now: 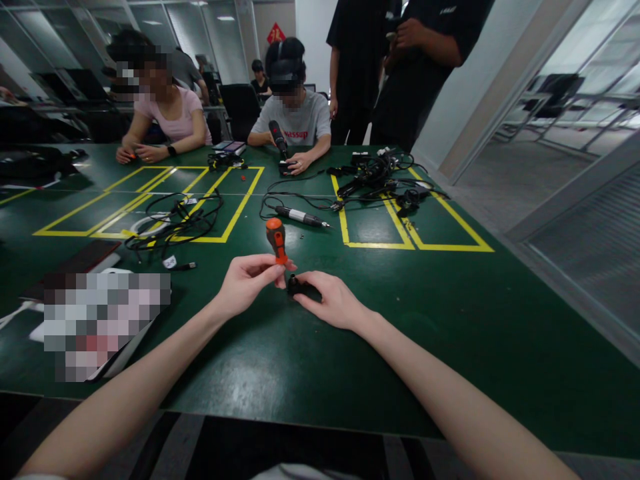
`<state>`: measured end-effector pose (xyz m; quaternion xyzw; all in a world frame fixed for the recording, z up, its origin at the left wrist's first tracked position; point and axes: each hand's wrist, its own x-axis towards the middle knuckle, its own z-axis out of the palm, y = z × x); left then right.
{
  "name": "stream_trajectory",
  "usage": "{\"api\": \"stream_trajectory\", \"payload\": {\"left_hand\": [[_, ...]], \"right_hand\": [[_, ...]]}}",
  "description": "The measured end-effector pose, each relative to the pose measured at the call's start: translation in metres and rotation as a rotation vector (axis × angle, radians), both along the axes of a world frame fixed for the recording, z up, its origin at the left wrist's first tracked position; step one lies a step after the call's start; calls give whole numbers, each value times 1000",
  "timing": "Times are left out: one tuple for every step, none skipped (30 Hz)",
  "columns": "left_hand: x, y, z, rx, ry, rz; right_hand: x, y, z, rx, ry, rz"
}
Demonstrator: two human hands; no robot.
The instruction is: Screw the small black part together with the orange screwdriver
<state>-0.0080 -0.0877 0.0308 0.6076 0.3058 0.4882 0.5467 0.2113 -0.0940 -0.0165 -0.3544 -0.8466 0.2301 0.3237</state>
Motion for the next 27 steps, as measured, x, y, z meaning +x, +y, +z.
{"api": "stream_trajectory", "payload": {"left_hand": [[0,1,-1,-4,-10,12],[1,1,-2,-7,-18,21],[1,2,-2,-9,-26,27],[1,2,-3,-10,-31,26],[1,3,-3,-14,-34,23],[1,3,-3,-19,-39,16],[1,3,-3,-27,-47,8],[1,3,-3,-37,-58,0],[1,3,-3,-47,-68,-8],[1,3,-3,-55,-81,-12],[2,3,-3,-58,-95,-14],[2,3,-3,-57,-106,-20],[2,3,-3,-53,-112,-27],[2,3,-3,-46,-113,-34],[2,3,-2,-39,-109,-42],[2,3,-2,-34,-102,-47],[2,2,-1,-33,-90,-50],[2,2,-1,-34,-81,-48],[2,2,-1,-37,-75,-44],[2,2,0,-40,-73,-38],[2,2,0,-43,-70,-29],[2,3,0,-46,-69,-19],[2,3,-1,-49,-69,-10],[2,3,-1,-51,-72,-3],[2,3,-1,-53,-76,1],[2,3,-2,-54,-85,3],[2,3,-2,-55,-96,4]], "right_hand": [[0,0,0,-2,2,1],[0,0,0,-3,4,4],[0,0,1,-1,4,7],[1,0,1,2,2,8],[1,0,1,6,-2,9],[1,0,1,10,-6,9],[0,0,1,13,-10,8],[0,0,1,16,-13,7],[0,1,0,19,-13,4],[0,1,0,21,-14,3],[0,1,-1,23,-15,1],[0,1,-1,25,-16,1],[0,1,-1,26,-16,1],[0,1,-2,26,-17,2],[0,1,-2,27,-17,2],[0,1,-2,27,-16,1],[0,1,-2,27,-16,-1],[0,1,-1,26,-16,-4],[0,1,-1,23,-17,-5],[0,1,-1,19,-16,-4],[0,1,-1,15,-15,0],[0,1,0,10,-12,5],[0,1,0,8,-8,11],[0,1,0,8,-3,15],[0,0,1,9,0,17],[0,0,1,12,1,15],[0,0,1,14,-2,11]]}}
